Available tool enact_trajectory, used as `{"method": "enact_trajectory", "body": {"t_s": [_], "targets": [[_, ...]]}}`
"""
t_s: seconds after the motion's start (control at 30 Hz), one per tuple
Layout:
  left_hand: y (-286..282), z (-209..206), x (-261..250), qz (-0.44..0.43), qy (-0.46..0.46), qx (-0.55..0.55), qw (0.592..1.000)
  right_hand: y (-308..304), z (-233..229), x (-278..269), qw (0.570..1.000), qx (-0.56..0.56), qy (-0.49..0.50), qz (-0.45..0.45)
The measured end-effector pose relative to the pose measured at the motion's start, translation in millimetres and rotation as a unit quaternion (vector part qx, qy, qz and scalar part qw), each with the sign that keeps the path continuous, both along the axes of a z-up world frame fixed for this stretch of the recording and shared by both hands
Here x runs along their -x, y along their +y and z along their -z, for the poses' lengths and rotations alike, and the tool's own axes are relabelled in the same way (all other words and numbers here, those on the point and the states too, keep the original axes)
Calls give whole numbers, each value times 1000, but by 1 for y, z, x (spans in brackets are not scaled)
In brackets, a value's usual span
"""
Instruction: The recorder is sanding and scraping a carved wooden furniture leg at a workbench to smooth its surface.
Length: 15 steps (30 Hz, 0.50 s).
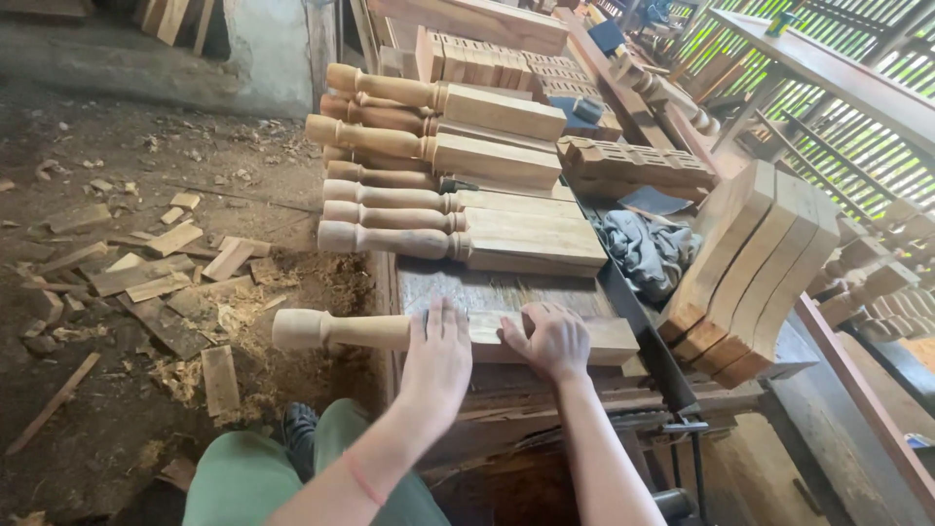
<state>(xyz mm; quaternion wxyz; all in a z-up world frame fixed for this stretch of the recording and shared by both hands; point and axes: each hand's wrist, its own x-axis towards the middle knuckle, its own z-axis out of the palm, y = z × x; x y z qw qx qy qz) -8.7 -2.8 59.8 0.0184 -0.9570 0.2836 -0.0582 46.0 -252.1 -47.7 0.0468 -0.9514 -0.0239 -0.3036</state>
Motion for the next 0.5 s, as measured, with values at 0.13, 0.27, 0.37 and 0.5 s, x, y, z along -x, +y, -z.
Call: {"method": "enact_trajectory", "body": {"t_s": [0.13,0.27,0.37,0.5], "targets": [[-5,29,6,-4,-98,-8,995,5,0,2,1000,8,-21,3],[-15,40,-20,-4,-58,2,998,12,-9,14,1000,-19,6,-1],[-25,64,-55,-12,-180,125,976,15,-15,8,1000,-21,4,9],[-17,86,-87,38,-122,200,972,11,-10,4,1000,-15,5,25]]}}
